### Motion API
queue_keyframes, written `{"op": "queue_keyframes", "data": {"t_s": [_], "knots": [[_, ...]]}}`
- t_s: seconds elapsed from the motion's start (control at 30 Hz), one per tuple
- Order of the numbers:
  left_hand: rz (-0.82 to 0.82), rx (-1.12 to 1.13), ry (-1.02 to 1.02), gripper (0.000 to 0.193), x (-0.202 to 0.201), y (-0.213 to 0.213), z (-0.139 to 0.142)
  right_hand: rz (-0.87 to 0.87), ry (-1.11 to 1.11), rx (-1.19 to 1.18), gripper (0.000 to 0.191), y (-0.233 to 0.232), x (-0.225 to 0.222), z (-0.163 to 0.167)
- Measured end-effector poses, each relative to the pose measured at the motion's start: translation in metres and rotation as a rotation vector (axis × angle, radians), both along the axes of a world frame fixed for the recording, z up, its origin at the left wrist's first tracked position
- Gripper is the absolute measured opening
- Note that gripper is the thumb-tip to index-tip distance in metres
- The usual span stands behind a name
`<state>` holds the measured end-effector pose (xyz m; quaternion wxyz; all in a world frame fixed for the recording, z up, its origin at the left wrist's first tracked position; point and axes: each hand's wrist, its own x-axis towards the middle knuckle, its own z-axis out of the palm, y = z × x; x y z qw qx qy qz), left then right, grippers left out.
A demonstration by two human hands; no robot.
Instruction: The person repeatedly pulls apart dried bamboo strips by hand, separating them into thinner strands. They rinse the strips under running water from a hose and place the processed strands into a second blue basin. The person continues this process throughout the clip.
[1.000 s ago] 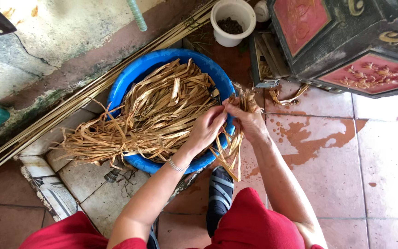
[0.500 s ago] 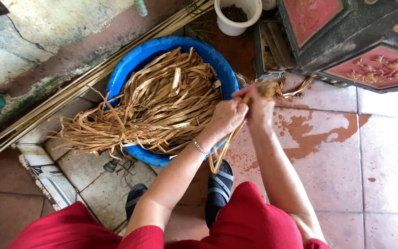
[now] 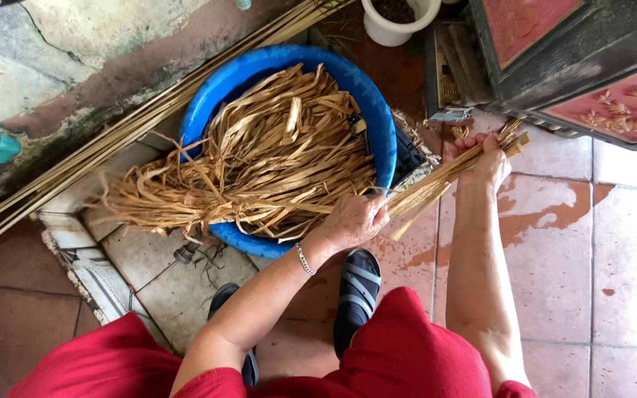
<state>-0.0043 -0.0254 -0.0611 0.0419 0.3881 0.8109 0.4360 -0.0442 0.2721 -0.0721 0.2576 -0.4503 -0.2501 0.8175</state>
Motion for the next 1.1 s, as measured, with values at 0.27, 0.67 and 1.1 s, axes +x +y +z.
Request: {"op": "queue_keyframes", "data": {"t_s": [0.27, 0.67, 1.1], "knots": [[-0.043, -0.039, 0.066, 0.014, -0.004, -0.079, -0.020, -0.213, 0.051, 0.213, 0.026, 0.130, 0.029, -0.018], [0.010, -0.627, 0.022, 0.012, -0.040, -0.169, -0.186, -0.004, 0.171, 0.434, 0.022, 0.192, 0.064, -0.013], [0.290, -0.877, -0.014, 0.010, -0.125, -0.060, -0.183, 0.382, 0.330, 0.588, 0.043, 0.097, 0.023, 0.004]]}}
